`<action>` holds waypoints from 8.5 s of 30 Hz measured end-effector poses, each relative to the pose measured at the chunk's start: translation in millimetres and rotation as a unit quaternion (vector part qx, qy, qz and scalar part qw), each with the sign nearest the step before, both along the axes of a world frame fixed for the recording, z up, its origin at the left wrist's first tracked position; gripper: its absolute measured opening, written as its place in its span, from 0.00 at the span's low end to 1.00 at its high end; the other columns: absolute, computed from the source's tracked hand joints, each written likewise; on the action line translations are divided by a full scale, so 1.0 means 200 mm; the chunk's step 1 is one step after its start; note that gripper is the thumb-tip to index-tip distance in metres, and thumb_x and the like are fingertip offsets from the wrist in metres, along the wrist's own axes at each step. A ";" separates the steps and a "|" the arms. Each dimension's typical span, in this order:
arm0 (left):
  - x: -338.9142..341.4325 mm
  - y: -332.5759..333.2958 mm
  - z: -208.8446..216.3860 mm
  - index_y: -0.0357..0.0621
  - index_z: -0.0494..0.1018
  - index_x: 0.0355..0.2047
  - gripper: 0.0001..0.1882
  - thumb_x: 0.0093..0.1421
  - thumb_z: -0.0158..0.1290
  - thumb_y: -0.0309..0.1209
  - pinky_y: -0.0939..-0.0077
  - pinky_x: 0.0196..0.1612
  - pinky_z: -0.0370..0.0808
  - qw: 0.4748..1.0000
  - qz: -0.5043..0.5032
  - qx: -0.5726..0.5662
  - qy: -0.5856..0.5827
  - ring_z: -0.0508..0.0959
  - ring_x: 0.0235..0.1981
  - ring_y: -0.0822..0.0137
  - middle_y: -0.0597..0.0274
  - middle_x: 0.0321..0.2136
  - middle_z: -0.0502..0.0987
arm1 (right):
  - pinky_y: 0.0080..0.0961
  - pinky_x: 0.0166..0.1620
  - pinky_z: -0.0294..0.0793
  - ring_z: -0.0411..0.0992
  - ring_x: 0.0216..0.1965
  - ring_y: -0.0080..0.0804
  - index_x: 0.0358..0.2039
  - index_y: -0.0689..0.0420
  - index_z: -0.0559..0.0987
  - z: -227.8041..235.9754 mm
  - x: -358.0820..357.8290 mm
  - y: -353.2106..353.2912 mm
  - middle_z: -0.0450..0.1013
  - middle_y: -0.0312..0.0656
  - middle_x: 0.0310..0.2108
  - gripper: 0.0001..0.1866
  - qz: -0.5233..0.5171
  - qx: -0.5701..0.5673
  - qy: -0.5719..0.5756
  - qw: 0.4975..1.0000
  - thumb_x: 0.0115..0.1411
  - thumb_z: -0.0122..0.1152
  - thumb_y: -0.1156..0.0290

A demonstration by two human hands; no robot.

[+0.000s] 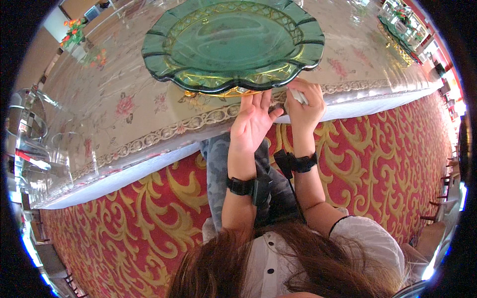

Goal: The person wipes the surface and the underside edge of a green glass plate using a white cloth while holding it over a large table.

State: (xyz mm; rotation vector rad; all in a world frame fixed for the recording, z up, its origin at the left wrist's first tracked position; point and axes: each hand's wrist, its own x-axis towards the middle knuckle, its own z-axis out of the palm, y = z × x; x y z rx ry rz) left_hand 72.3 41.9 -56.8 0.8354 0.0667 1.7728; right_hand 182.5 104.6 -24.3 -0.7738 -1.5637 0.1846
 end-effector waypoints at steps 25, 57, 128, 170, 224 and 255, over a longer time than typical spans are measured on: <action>0.01 0.00 0.00 0.60 0.61 0.61 0.26 0.62 0.44 0.43 0.57 0.55 0.64 1.000 -0.004 0.005 -0.009 0.55 0.65 0.68 0.68 0.65 0.56 | 0.25 0.41 0.72 0.75 0.35 0.32 0.28 0.56 0.81 -0.02 -0.04 0.02 0.79 0.39 0.32 0.13 0.030 0.024 0.083 0.996 0.40 0.63 0.86; 0.00 -0.01 0.01 0.56 0.58 0.62 0.28 0.62 0.44 0.43 0.55 0.55 0.64 1.000 0.006 -0.002 0.000 0.54 0.66 0.66 0.65 0.65 0.56 | 0.25 0.44 0.72 0.74 0.38 0.32 0.36 0.58 0.82 0.05 -0.02 -0.03 0.79 0.41 0.37 0.16 0.070 -0.035 0.133 0.988 0.44 0.61 0.84; 0.01 -0.01 0.04 0.49 0.57 0.61 0.29 0.61 0.45 0.42 0.59 0.62 0.56 1.000 0.005 -0.006 -0.011 0.60 0.61 0.63 0.62 0.61 0.59 | 0.23 0.41 0.72 0.72 0.35 0.28 0.28 0.50 0.85 0.06 0.02 -0.06 0.81 0.29 0.36 0.12 0.165 0.043 -0.123 0.978 0.41 0.64 0.78; 0.01 -0.02 0.04 0.45 0.61 0.56 0.27 0.60 0.48 0.43 0.66 0.58 0.61 0.998 -0.011 -0.023 -0.054 0.64 0.58 0.64 0.59 0.55 0.66 | 0.28 0.42 0.75 0.75 0.34 0.37 0.31 0.57 0.84 0.18 -0.01 -0.21 0.80 0.42 0.32 0.12 0.131 -0.165 -0.083 0.974 0.44 0.60 0.80; 0.00 -0.03 0.05 0.45 0.48 0.64 0.32 0.64 0.39 0.44 0.60 0.65 0.51 0.999 -0.029 0.008 -0.014 0.55 0.64 0.61 0.57 0.62 0.56 | 0.25 0.36 0.72 0.71 0.31 0.32 0.27 0.54 0.82 0.08 -0.10 -0.16 0.72 0.37 0.28 0.13 0.120 -0.081 -0.027 0.989 0.39 0.67 0.83; -0.21 -0.17 0.11 0.49 0.66 0.50 0.19 0.58 0.45 0.38 0.52 0.64 0.52 0.986 0.016 -0.064 -0.151 0.62 0.58 0.64 0.66 0.53 0.67 | 0.24 0.40 0.68 0.69 0.34 0.34 0.37 0.59 0.74 0.05 -0.08 -0.14 0.70 0.42 0.34 0.19 0.157 -0.060 0.058 0.984 0.41 0.56 0.85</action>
